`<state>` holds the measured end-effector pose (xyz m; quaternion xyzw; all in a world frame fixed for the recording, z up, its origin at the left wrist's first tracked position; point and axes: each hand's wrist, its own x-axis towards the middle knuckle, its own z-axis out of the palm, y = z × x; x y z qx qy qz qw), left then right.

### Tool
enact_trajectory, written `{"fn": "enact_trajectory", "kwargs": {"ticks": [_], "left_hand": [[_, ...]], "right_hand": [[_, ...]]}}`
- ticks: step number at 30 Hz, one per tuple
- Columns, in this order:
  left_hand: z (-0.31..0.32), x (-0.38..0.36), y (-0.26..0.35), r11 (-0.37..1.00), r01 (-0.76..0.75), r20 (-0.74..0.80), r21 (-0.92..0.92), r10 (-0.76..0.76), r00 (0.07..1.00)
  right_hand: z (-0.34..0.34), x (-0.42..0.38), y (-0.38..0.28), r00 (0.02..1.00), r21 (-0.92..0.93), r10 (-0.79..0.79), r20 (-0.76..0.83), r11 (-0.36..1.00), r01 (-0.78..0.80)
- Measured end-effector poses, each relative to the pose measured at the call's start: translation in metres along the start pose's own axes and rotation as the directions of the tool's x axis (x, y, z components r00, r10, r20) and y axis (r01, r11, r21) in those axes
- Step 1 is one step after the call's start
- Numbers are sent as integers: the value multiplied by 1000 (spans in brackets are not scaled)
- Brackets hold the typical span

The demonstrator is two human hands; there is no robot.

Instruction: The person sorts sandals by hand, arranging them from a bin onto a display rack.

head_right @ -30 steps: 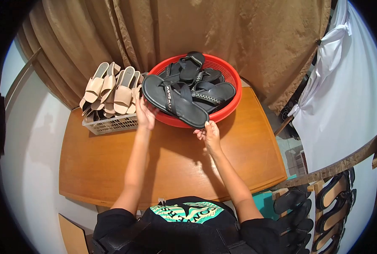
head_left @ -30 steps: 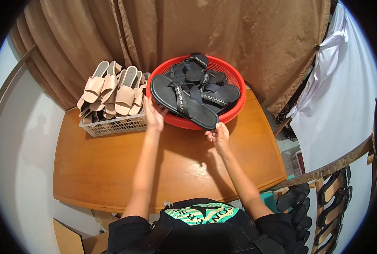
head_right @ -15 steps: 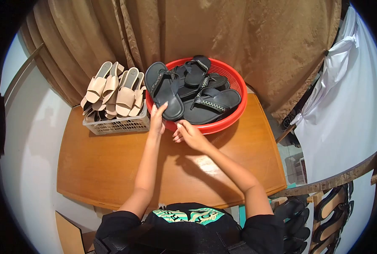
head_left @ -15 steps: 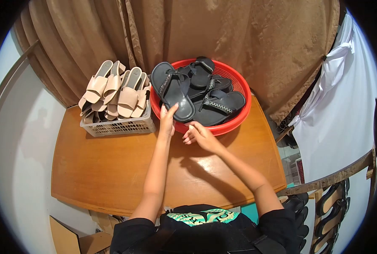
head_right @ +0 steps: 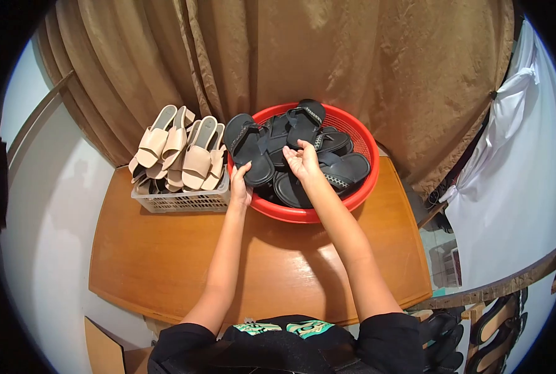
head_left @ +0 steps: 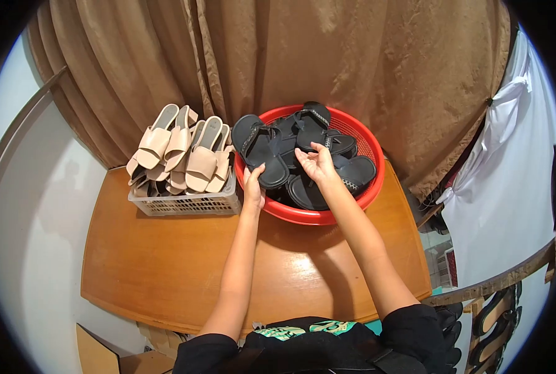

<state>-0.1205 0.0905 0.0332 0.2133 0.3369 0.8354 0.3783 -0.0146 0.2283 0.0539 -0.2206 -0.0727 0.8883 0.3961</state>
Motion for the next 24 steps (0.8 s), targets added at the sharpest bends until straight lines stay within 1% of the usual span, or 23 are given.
{"fn": "enact_trajectory", "kwargs": {"ticks": [1,2,4,5,6,8,9,12,13,14,16,17,19,20,22,23,24], "left_hand": [[0,0,0,999,5,-4,-35,-5,1000],[1,1,-1,999,3,-2,-36,-3,1000],[0,1,-2,1000,31,-30,5,-31,999],[-1,1,-2,1000,29,-30,5,-29,999],[0,0,-1,999,31,-12,19,-31,999],[1,0,0,999,30,4,31,-30,1000],[2,0,0,999,37,1,32,-37,999],[-2,2,-2,999,28,13,20,-28,1000],[-1,0,-2,999,34,-2,5,-34,999],[0,-1,-1,999,39,-15,-11,-39,999],[-1,0,-2,999,37,-20,-16,-37,999],[-2,1,-2,999,44,-28,-10,-44,999],[0,-1,0,999,48,-25,0,-48,999],[-1,-1,0,999,44,-22,1,-44,999],[-2,0,-2,1000,28,-6,7,-28,1000],[-2,1,-3,1000,23,-5,7,-23,1000],[-2,1,-3,1000,18,-4,12,-18,1000]], "right_hand": [[2,2,2,1000,115,-8,1,993,8],[5,4,3,1000,114,-10,3,993,10],[13,5,6,982,111,-42,-185,992,63],[18,7,7,968,115,-38,-247,991,68],[21,9,7,969,115,-37,-245,991,66],[28,12,7,987,307,47,-155,952,2],[28,16,7,987,304,50,-156,953,0],[31,27,12,949,124,55,-310,992,-17],[32,30,13,936,56,-14,-351,998,36],[31,33,11,933,11,-36,-357,999,43],[26,41,3,949,-45,85,-304,994,-103],[22,44,-1,950,-46,84,-302,994,-103],[12,58,-8,977,-94,181,-112,977,-192],[7,67,-12,978,-96,180,-107,977,-191],[10,67,-15,992,-115,119,-36,986,-122],[10,66,-17,997,-110,75,-31,991,-78],[12,62,-18,1000,-122,0,-8,993,-1]]}}
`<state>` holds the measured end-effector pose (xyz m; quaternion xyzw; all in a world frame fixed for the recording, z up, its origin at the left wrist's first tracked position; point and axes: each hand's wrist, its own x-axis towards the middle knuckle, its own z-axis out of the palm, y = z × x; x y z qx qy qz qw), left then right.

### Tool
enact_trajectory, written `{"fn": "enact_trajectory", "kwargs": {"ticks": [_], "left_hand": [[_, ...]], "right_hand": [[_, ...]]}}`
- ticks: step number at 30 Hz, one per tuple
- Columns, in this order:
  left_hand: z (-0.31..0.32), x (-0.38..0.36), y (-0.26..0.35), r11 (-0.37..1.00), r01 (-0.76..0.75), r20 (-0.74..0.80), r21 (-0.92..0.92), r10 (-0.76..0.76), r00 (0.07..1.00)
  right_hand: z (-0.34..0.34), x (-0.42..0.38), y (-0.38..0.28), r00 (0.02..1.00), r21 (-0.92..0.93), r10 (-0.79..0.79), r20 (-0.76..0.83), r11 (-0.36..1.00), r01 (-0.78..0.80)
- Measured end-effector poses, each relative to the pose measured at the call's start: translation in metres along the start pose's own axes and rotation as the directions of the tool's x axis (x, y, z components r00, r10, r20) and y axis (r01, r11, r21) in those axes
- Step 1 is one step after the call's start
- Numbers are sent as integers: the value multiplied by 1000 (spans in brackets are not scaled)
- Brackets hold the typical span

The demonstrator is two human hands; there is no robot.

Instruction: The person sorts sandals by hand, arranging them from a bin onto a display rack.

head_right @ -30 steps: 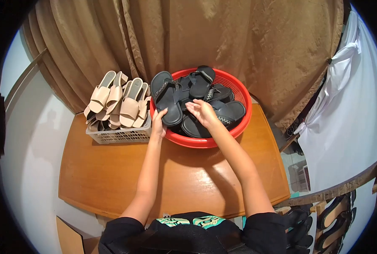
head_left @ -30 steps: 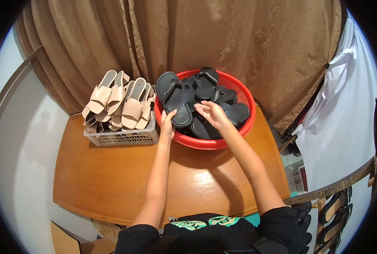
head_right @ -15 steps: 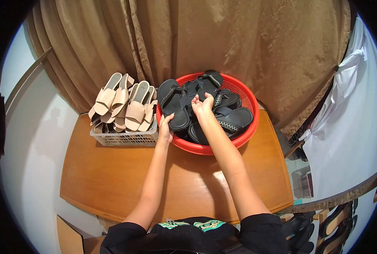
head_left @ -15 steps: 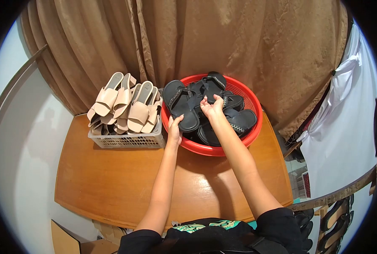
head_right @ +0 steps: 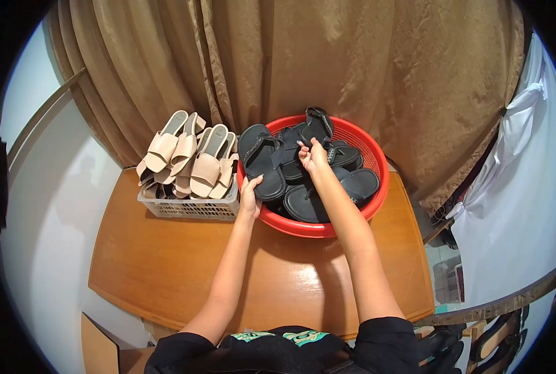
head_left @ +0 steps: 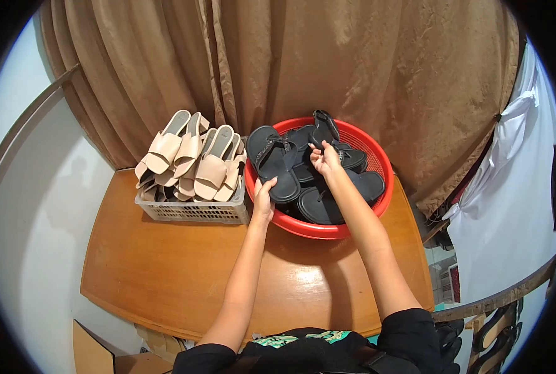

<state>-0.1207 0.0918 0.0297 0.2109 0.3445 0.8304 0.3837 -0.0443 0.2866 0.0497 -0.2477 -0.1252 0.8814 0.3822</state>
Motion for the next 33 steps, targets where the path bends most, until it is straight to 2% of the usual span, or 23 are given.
{"fn": "enact_trajectory", "kwargs": {"ticks": [2,3,4,6,8,10,11,14,16,18,21,26,29,33], "left_hand": [[0,-2,2,1000,-1,5,14,1,1000],[1,-3,3,1000,-10,7,20,10,1000],[1,-6,3,1000,-17,10,24,16,1000],[-2,-16,4,998,-27,29,49,25,999],[-5,-30,4,994,-62,52,90,57,997],[-2,-60,6,996,-34,73,78,29,997],[1,-75,7,995,-35,91,94,26,996],[6,-112,9,994,-4,130,112,-10,991],[11,-135,9,988,-42,193,151,12,981],[11,-161,11,991,16,223,131,-45,974],[-1,-192,18,979,135,353,155,-183,918],[-14,-255,28,945,274,430,180,-326,842],[-20,-293,26,914,355,459,195,-405,791],[-15,-339,20,839,481,532,253,-536,655]], "right_hand": [[9,-28,-8,993,-26,-94,76,995,96],[2,-37,-13,991,17,-36,132,999,34],[0,-59,-11,991,24,-42,124,999,39],[-6,-115,-5,968,-249,-206,144,939,237],[-22,-165,0,939,-355,-295,175,871,340],[-48,-203,5,873,-380,-373,314,794,475],[-59,-223,9,857,-382,-399,327,773,506],[-93,-268,29,818,-480,-497,290,664,574],[-113,-297,47,797,-478,-536,279,643,599],[-126,-331,62,779,-487,-573,254,620,615],[-137,-384,88,736,-490,-660,152,597,635],[-166,-467,134,666,-562,-746,18,543,624],[-196,-509,161,634,-576,-773,-8,521,629],[-198,-567,194,534,-569,-824,-188,534,625]]}}
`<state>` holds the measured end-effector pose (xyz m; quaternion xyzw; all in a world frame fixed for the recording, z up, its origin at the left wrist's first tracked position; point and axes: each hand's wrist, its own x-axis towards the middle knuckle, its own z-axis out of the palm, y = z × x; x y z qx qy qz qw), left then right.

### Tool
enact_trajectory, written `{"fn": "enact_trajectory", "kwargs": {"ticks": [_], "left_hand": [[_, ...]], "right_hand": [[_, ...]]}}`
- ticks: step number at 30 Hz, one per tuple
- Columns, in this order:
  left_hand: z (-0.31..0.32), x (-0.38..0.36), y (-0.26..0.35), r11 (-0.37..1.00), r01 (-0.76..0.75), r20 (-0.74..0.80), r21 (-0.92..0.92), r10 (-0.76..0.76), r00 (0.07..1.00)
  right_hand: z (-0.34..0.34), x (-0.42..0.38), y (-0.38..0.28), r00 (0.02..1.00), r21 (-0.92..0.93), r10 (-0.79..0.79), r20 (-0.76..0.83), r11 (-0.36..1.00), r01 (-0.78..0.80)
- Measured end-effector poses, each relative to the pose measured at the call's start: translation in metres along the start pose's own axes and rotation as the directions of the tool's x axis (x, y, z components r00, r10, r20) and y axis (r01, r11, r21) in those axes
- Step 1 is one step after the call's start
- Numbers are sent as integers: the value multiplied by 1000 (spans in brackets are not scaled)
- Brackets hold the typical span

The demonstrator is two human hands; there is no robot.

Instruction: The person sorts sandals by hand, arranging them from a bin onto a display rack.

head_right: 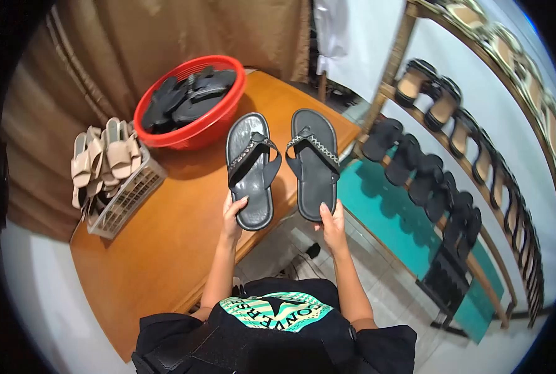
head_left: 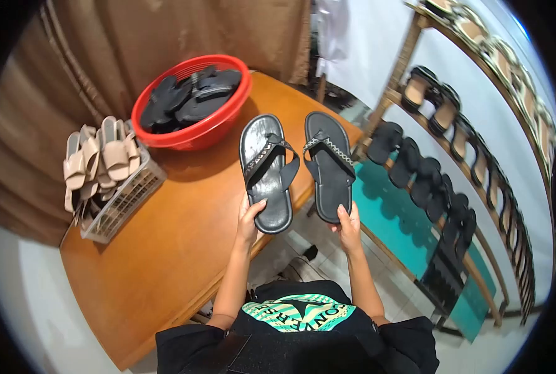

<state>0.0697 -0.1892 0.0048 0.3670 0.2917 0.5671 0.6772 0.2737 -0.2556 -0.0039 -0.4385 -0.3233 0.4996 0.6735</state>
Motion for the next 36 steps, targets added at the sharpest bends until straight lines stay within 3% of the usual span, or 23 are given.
{"fn": "enact_trajectory", "kwargs": {"ticks": [4,9,16,23,27,29,36], "left_hand": [[33,-11,-30,990,134,139,-34,-128,982],[78,-23,-61,969,196,270,154,-232,935],[179,-65,-136,936,311,457,167,-353,816],[278,-135,-224,846,459,608,271,-520,600],[324,-180,-274,846,410,657,342,-527,540],[341,-195,-294,817,455,672,355,-561,483],[403,-210,-359,768,494,720,406,-603,345]], "right_hand": [[-34,-41,-11,997,7,-33,-65,999,33],[-78,-84,-33,970,-42,-111,-215,994,104],[-170,-152,-73,906,-107,-218,-363,976,192],[-272,-246,-97,798,-208,-324,-507,945,252],[-319,-291,-109,741,-174,-272,-614,962,209],[-337,-309,-112,708,-158,-253,-660,967,198],[-424,-328,-123,685,-223,-277,-674,960,169]]}}
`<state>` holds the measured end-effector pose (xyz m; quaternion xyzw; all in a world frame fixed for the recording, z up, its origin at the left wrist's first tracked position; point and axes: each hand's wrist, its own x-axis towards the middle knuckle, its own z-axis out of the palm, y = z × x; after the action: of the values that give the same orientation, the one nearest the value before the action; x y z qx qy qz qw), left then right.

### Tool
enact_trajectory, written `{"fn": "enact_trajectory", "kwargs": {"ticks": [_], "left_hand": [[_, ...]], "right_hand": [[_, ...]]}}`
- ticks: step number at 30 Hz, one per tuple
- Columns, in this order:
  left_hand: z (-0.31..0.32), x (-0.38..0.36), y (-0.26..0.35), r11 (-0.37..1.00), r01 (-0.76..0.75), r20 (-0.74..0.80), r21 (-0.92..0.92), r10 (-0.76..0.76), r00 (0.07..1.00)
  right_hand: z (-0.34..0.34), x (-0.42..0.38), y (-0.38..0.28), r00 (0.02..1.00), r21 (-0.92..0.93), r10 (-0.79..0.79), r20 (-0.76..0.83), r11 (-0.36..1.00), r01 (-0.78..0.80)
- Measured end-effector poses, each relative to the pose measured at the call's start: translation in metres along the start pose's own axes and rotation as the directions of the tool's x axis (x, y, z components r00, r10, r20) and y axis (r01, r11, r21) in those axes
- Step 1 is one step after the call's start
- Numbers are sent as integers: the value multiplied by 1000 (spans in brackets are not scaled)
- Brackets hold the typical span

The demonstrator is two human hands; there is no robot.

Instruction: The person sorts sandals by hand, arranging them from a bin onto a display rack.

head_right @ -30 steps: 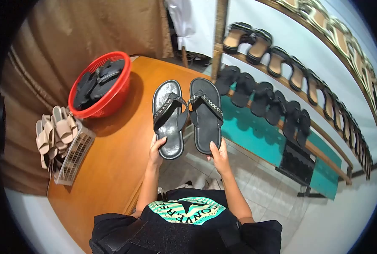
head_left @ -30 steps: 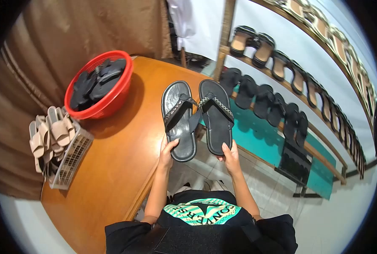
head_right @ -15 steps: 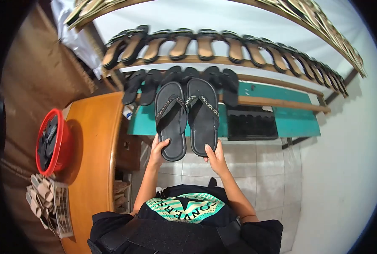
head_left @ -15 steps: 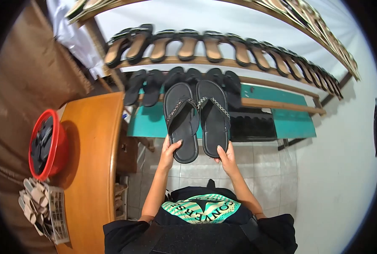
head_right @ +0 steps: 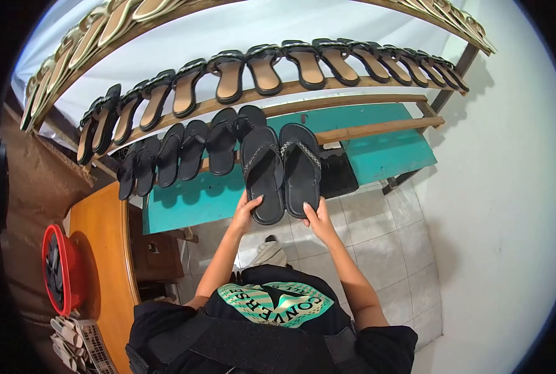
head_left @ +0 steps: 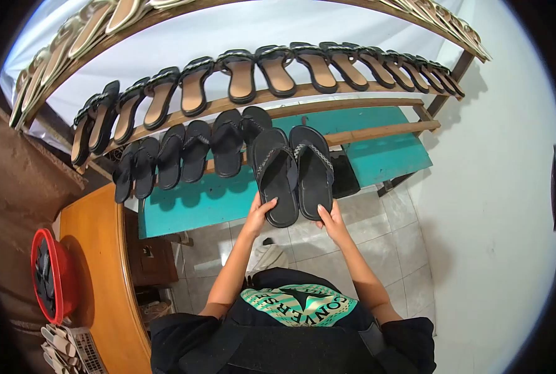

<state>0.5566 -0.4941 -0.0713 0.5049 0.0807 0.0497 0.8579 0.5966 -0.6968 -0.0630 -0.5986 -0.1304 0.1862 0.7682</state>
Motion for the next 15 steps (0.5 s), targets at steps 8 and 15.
{"fn": "enact_trajectory", "kwargs": {"ticks": [8,15], "left_hand": [[19,89,-7,992,127,-7,-21,-127,992],[30,142,-17,983,179,-35,-42,-181,983]], "right_hand": [[-51,87,7,999,30,41,-2,999,-41],[-90,141,12,995,-17,86,41,996,-85]]}}
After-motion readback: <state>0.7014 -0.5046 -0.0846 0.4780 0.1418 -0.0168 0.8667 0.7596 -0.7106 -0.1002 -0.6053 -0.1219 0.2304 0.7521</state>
